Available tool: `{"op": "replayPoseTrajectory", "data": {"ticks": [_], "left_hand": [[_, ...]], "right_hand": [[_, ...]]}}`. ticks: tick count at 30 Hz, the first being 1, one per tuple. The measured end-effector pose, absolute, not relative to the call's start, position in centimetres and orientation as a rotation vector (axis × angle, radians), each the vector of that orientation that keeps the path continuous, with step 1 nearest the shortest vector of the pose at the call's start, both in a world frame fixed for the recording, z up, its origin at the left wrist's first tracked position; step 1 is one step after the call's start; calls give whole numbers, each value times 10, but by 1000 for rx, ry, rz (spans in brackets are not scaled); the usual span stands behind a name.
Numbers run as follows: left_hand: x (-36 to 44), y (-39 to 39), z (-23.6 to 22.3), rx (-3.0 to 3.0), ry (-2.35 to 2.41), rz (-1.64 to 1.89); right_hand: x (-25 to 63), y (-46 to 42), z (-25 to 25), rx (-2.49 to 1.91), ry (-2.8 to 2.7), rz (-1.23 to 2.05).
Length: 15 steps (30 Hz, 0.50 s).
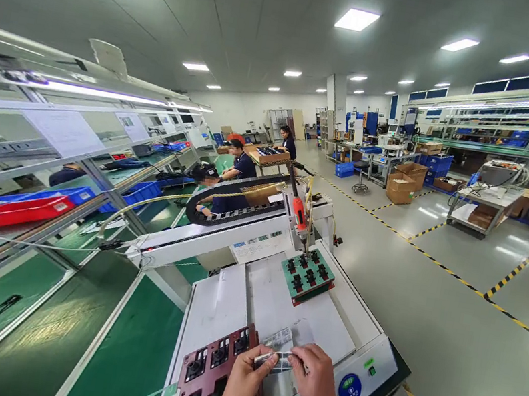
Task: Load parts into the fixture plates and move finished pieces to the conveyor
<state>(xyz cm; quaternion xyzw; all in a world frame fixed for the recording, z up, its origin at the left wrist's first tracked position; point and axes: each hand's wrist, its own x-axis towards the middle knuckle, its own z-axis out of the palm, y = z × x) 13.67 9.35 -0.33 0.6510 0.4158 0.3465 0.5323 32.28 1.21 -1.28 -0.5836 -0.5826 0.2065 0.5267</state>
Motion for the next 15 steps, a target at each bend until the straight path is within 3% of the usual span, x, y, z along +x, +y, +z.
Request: {"op": "replayPoseTrajectory", "data": {"ticks": [7,15], "left_hand": [[138,94,-3,1502,1005,835],[137,87,-2,1405,918,883]], "right_hand": [[324,3,-8,-1273,-1601,221],[317,17,-17,-1362,-1299,448]]}}
